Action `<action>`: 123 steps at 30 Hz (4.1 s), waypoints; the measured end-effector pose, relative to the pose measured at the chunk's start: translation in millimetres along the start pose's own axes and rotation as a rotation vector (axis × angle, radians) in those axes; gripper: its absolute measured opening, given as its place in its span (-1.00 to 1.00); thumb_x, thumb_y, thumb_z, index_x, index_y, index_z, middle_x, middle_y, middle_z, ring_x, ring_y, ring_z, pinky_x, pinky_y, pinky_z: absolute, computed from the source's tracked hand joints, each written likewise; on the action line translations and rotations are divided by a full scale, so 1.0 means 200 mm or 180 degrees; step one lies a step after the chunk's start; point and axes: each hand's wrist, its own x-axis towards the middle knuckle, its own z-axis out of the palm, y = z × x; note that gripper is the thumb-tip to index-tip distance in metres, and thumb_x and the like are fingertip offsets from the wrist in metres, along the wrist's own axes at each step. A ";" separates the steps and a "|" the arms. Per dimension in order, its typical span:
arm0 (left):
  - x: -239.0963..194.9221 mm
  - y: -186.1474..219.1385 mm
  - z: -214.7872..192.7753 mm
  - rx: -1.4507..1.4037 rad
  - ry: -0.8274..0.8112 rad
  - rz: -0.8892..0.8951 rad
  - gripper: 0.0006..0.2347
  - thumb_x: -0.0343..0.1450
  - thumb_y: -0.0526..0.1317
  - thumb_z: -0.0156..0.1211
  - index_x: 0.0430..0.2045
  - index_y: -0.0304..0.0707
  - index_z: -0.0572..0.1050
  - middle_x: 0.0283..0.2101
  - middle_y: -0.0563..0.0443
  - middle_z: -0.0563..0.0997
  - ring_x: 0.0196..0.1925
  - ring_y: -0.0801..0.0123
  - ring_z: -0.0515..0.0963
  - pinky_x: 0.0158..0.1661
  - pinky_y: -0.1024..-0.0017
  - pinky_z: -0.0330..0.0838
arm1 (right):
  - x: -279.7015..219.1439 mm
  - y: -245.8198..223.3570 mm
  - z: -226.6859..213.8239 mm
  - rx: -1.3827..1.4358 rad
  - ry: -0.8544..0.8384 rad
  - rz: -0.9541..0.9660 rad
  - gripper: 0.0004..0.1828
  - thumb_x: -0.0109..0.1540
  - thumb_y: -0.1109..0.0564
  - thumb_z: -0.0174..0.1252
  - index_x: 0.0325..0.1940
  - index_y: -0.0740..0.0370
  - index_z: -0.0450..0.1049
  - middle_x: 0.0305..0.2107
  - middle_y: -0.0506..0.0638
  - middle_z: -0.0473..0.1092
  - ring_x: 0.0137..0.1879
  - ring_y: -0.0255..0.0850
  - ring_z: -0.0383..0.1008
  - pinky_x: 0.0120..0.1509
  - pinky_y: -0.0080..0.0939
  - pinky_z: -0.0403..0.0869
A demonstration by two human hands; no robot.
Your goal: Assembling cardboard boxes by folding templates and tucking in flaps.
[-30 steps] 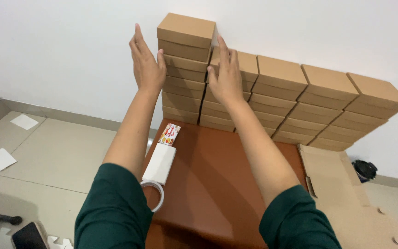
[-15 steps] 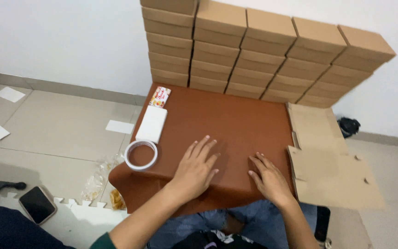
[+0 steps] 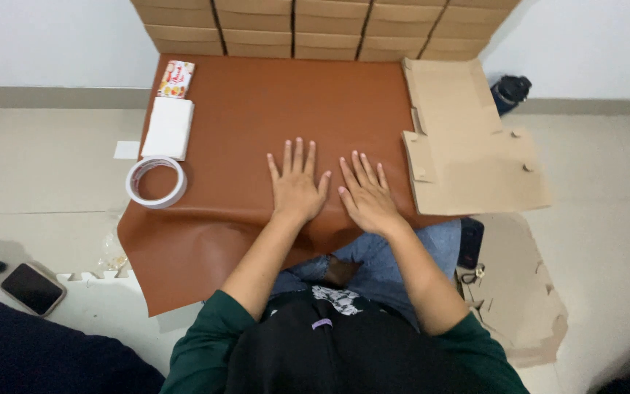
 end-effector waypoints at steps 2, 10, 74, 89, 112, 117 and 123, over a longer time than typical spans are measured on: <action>-0.01 0.02 -0.01 0.0085 -0.0027 -0.0024 -0.41 0.53 0.16 -0.23 0.46 -0.09 0.08 0.53 -0.19 0.04 0.58 -0.02 -0.14 0.38 -0.27 -0.49 | -0.02 -0.01 0.00 0.0009 0.0058 0.0034 -0.34 0.43 -0.10 -0.25 0.60 0.09 -0.08 0.53 0.23 -0.19 0.63 0.07 -0.29 0.60 0.27 -0.28; -0.03 -0.01 -0.01 0.0181 -0.0159 0.0227 -0.50 0.57 0.06 -0.32 0.47 0.05 0.06 0.54 -0.13 0.01 0.58 -0.01 -0.17 0.34 -0.38 -0.54 | -0.04 -0.01 0.00 -0.0033 0.0391 -0.0083 -0.35 0.42 -0.11 -0.21 0.58 0.10 -0.01 0.50 0.31 -0.13 0.63 0.07 -0.25 0.60 0.25 -0.26; 0.47 0.77 -0.39 -0.1939 0.0330 0.1888 -0.72 0.58 -0.12 -0.19 0.09 -0.03 0.46 0.10 0.00 0.61 -0.05 0.22 0.68 -0.07 0.22 0.60 | -0.65 0.81 -0.08 0.2872 0.3645 0.1739 -0.26 0.26 0.45 0.19 0.38 0.20 -0.05 0.06 0.19 0.05 -0.24 -0.26 0.38 -0.18 -0.40 0.53; -0.19 0.10 -0.86 -0.1517 0.1009 0.2140 -0.64 0.36 -0.51 0.00 0.04 -0.32 0.51 0.18 -0.20 0.54 0.27 -0.04 0.52 0.30 0.10 0.38 | -0.65 0.77 -0.12 0.1591 0.3273 0.1877 -0.24 0.24 0.37 0.22 0.40 0.31 -0.04 0.23 0.33 0.04 0.23 0.09 0.16 0.13 -0.10 0.38; -0.67 -0.20 -0.73 -0.1184 -0.0500 0.1860 -0.67 0.44 -0.32 -0.04 -0.01 0.13 0.58 0.18 -0.07 0.55 0.30 -0.07 0.42 0.25 -0.29 0.10 | 0.05 0.25 -0.26 0.3855 0.1517 0.0473 -0.18 0.34 0.24 0.25 0.53 -0.28 0.00 0.28 0.27 0.26 0.20 -0.11 0.44 0.20 -0.33 0.52; -0.50 -0.32 -0.68 -0.1017 -0.0229 0.1457 -0.62 0.46 -0.41 -0.08 0.04 0.14 0.55 0.15 -0.10 0.55 0.35 0.00 0.39 0.28 -0.11 0.19 | 0.19 0.30 -0.22 0.5172 0.0288 0.0335 -0.49 0.47 0.09 -0.25 0.53 -0.22 0.10 0.38 0.22 0.19 0.44 -0.06 0.29 0.51 0.01 0.31; -0.27 -0.47 -0.45 -0.1255 -0.0305 0.1235 -0.63 0.43 -0.43 0.01 0.00 0.15 0.57 0.16 0.01 0.56 0.37 0.09 0.38 0.35 -0.05 0.11 | 0.12 0.34 -0.09 0.5309 0.0736 0.0727 -0.38 0.43 -0.27 -0.10 0.54 -0.19 0.01 0.29 0.26 0.24 0.34 0.19 0.40 0.29 0.28 0.48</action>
